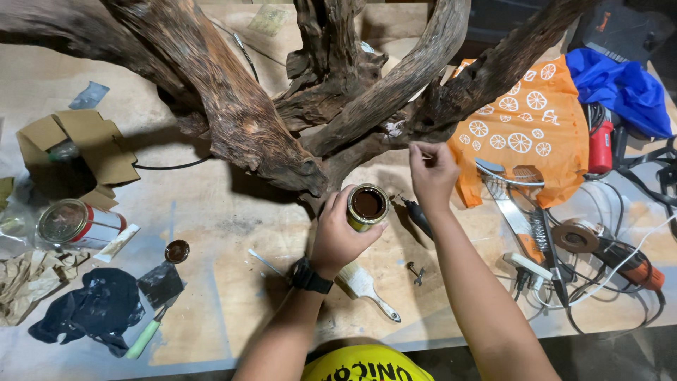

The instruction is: The person applies a dark liquid finish to a large piece of driftwood using a small brush. They repeatedly dip the brush into a small container and carefully paint the crevices and surfaces of the wood.

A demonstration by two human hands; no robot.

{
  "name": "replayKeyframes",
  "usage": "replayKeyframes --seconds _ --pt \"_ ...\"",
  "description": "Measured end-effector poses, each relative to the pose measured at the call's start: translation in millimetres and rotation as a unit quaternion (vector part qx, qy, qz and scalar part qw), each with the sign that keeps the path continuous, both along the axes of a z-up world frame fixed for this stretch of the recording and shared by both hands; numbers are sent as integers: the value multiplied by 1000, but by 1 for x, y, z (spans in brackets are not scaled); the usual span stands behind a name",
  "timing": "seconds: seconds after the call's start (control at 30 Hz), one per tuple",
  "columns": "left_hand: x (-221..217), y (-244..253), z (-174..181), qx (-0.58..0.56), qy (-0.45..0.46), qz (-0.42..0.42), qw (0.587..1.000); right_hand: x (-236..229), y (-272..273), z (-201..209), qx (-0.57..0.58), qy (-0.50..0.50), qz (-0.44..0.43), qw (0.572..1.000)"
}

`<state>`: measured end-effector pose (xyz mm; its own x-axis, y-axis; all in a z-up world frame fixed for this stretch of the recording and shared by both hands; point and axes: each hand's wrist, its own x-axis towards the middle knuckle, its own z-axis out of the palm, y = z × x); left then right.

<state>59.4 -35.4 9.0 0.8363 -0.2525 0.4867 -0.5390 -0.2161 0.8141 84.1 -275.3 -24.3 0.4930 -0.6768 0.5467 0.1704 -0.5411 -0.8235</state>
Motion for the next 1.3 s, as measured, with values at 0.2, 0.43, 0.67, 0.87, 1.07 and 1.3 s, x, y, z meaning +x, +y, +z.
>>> replayKeyframes --seconds 0.2,0.43,0.67,0.87,1.07,1.3 --pt "-1 4 -7 9 6 11 1000 -10 0 3 -13 -1 -8 1000" --pt "-6 6 2 11 16 -2 1000 -6 -2 8 -45 -14 -5 999" --pt "-6 8 2 17 24 -16 999 -2 4 0 -74 -25 0 997" --pt "-7 13 5 34 44 -16 998 -1 10 9 -100 -40 1 994" --pt "-4 13 -2 41 48 -14 998 5 6 -2 -121 -42 -14 992" --pt "-5 13 -2 28 50 -23 998 4 0 -4 -162 -43 -26 986"
